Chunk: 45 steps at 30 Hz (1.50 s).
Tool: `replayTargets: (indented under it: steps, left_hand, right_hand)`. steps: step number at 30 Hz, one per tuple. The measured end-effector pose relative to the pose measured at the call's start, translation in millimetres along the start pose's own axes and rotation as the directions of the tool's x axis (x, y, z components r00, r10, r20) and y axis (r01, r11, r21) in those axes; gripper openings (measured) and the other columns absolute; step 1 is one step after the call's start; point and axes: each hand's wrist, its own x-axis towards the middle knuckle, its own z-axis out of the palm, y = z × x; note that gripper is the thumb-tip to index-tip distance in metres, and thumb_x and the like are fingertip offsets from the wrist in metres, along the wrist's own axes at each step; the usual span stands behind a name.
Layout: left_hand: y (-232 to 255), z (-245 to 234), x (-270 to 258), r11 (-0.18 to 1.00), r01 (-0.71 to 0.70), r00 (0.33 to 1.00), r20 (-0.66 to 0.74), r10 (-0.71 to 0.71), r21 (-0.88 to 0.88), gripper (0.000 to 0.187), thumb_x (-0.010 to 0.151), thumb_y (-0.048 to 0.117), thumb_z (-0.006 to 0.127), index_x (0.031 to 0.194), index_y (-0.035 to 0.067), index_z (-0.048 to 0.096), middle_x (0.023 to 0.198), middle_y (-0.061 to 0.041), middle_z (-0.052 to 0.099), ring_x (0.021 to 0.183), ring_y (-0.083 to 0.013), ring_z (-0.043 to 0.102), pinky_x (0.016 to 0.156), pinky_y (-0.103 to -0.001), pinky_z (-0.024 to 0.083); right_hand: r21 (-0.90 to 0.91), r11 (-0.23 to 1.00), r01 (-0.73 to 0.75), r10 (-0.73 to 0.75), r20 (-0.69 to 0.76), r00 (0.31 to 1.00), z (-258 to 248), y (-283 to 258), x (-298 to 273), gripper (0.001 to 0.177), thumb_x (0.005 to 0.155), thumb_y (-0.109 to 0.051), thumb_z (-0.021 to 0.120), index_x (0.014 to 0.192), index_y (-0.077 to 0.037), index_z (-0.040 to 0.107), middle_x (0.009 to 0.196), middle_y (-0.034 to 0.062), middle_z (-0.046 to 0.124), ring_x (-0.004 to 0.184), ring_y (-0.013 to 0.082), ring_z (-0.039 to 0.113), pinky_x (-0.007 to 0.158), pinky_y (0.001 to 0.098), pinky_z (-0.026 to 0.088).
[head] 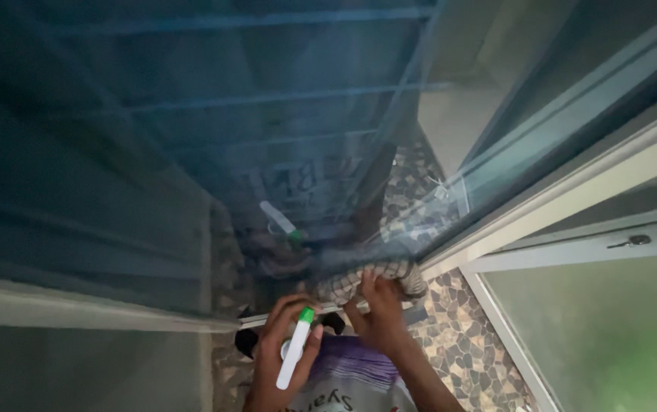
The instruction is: The person cleans a glass surface using a spray bottle and a cloth.
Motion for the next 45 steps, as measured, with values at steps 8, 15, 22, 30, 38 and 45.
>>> replayTargets:
  steps: [8,15,22,30,38,45]
  left_hand:
    - [5.8,11.3,1.1,0.999,-0.042,0.998,-0.050,0.040,-0.032,0.029,0.091,0.013,0.071,0.115,-0.001,0.065,0.122,-0.014,0.066,0.107,-0.0267,0.071,0.089,-0.039,0.057]
    - [1.6,18.2,-6.8,0.997,-0.047,0.996,-0.082,0.042,-0.060,0.027,0.092,0.009,0.071,0.115,-0.003,0.066,0.122,-0.016,0.065,0.110,-0.0293,0.066,0.094,-0.040,0.051]
    - [6.2,11.6,-11.2,0.999,-0.043,0.994,-0.098,0.043,-0.002,0.031,0.091,0.013,0.072,0.116,-0.002,0.065,0.122,-0.014,0.066,0.108,-0.0273,0.070,0.091,-0.038,0.055]
    - [2.9,1.9,-20.9,1.000,-0.029,0.982,-0.188,0.029,0.002,0.026,0.090,0.014,0.073,0.111,0.000,0.068,0.117,-0.014,0.070,0.102,-0.0261,0.074,0.086,-0.037,0.059]
    - [0.5,-20.3,-28.0,1.000,0.012,0.977,-0.214,-0.015,-0.016,0.027,0.089,0.013,0.071,0.112,0.000,0.067,0.119,-0.014,0.068,0.105,-0.0274,0.075,0.086,-0.038,0.060]
    - [-9.1,-41.3,-30.8,0.999,-0.052,0.976,-0.211,0.048,-0.010,0.027,0.093,0.017,0.071,0.113,-0.001,0.066,0.119,-0.016,0.066,0.108,-0.0299,0.072,0.090,-0.042,0.057]
  right_hand:
    - [-0.113,0.991,-0.070,0.090,0.181,0.979,34.2,33.5,-28.0,0.059,0.086,-0.020,0.080,0.136,-0.008,0.050,0.085,0.0054,0.070,0.073,0.0275,0.066,0.061,0.0453,0.051]
    - [-0.020,0.998,-0.054,0.058,0.247,0.967,19.4,14.2,-22.6,0.061,0.084,-0.020,0.075,0.138,0.000,0.054,0.099,0.0150,0.070,0.083,0.0330,0.067,0.065,0.0419,0.057]
    - [0.022,0.993,0.114,-0.116,0.130,0.985,10.2,-5.7,10.6,0.061,0.092,-0.017,0.072,0.145,-0.002,0.048,0.102,0.0114,0.072,0.085,0.0283,0.068,0.070,0.0420,0.055]
    - [-0.046,0.994,-0.099,0.108,0.304,0.946,25.2,9.0,-14.1,0.058,0.093,-0.021,0.076,0.145,-0.010,0.052,0.105,0.0132,0.073,0.086,0.0268,0.070,0.067,0.0393,0.057]
    - [-0.006,0.995,0.103,-0.103,0.036,0.994,21.0,-15.5,27.4,0.081,0.084,-0.017,0.073,0.150,0.006,0.030,0.097,0.0141,0.066,0.088,0.0355,0.060,0.075,0.0507,0.046]
    - [0.106,0.990,-0.090,0.049,0.340,0.939,41.4,-46.2,18.0,0.063,0.088,-0.012,0.077,0.146,-0.003,0.055,0.108,0.0121,0.073,0.097,0.0264,0.068,0.079,0.0380,0.056]
